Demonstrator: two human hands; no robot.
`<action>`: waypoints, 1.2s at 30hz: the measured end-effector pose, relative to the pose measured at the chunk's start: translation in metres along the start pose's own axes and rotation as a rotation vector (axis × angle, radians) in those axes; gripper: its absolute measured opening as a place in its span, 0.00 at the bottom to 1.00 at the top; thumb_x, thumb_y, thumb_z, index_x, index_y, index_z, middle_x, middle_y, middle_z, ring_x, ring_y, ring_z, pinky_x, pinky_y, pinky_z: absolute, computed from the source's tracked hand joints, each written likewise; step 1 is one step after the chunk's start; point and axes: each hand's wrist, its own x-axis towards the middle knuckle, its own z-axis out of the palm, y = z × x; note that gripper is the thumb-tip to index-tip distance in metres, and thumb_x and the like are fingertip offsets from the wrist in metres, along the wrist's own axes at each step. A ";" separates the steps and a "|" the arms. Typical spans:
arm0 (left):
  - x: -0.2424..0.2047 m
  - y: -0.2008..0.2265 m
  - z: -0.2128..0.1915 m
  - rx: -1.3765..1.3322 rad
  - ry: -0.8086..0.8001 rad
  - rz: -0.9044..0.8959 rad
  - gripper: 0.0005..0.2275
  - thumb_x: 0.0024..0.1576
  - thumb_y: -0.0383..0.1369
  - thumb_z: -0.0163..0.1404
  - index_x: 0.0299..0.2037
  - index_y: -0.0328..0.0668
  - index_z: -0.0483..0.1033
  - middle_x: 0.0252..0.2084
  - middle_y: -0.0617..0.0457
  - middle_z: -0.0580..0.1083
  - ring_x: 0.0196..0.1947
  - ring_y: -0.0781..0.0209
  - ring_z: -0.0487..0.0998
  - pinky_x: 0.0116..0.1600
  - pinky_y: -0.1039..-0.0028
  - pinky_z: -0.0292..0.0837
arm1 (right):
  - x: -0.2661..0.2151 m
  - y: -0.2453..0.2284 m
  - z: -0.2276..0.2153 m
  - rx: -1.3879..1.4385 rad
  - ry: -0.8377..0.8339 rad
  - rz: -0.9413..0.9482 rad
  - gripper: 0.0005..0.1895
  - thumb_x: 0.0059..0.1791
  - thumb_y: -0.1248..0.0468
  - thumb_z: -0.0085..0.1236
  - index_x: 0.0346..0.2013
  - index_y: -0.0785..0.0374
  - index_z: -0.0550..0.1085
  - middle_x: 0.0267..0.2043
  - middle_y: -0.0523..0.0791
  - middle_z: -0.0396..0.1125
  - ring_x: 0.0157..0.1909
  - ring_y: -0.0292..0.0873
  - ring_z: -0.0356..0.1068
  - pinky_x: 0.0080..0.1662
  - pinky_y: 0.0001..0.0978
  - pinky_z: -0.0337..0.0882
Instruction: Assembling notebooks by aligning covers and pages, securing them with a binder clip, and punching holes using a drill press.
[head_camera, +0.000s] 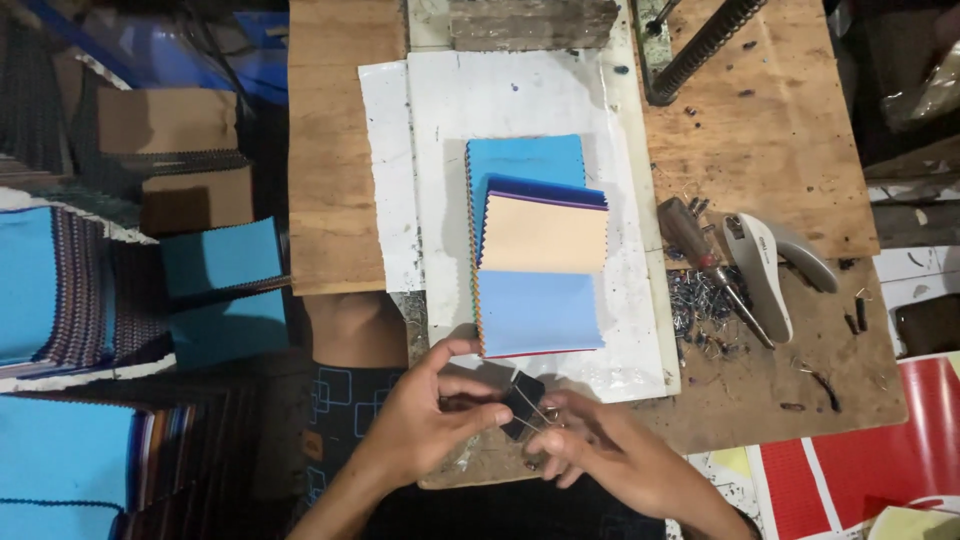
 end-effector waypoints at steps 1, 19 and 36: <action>0.000 0.001 -0.001 -0.001 0.000 -0.001 0.35 0.45 0.41 0.65 0.66 0.54 0.66 0.47 0.52 0.87 0.41 0.65 0.87 0.49 0.77 0.76 | 0.002 -0.005 0.003 0.000 -0.001 0.002 0.36 0.47 0.43 0.50 0.64 0.61 0.66 0.45 0.46 0.83 0.37 0.39 0.83 0.40 0.29 0.90; 0.017 0.028 -0.013 0.281 0.115 0.136 0.18 0.57 0.51 0.55 0.29 0.45 0.81 0.20 0.61 0.65 0.23 0.69 0.64 0.33 0.74 0.58 | 0.023 0.017 0.032 0.338 -0.015 -0.210 0.15 0.56 0.58 0.47 0.46 0.68 0.71 0.31 0.51 0.73 0.27 0.44 0.77 0.31 0.31 0.82; 0.030 0.025 -0.017 0.179 0.050 0.084 0.17 0.58 0.46 0.56 0.26 0.41 0.77 0.20 0.57 0.71 0.24 0.68 0.69 0.33 0.73 0.62 | 0.027 0.008 0.040 0.266 0.162 -0.027 0.17 0.52 0.52 0.53 0.29 0.62 0.74 0.25 0.50 0.82 0.23 0.42 0.82 0.27 0.28 0.72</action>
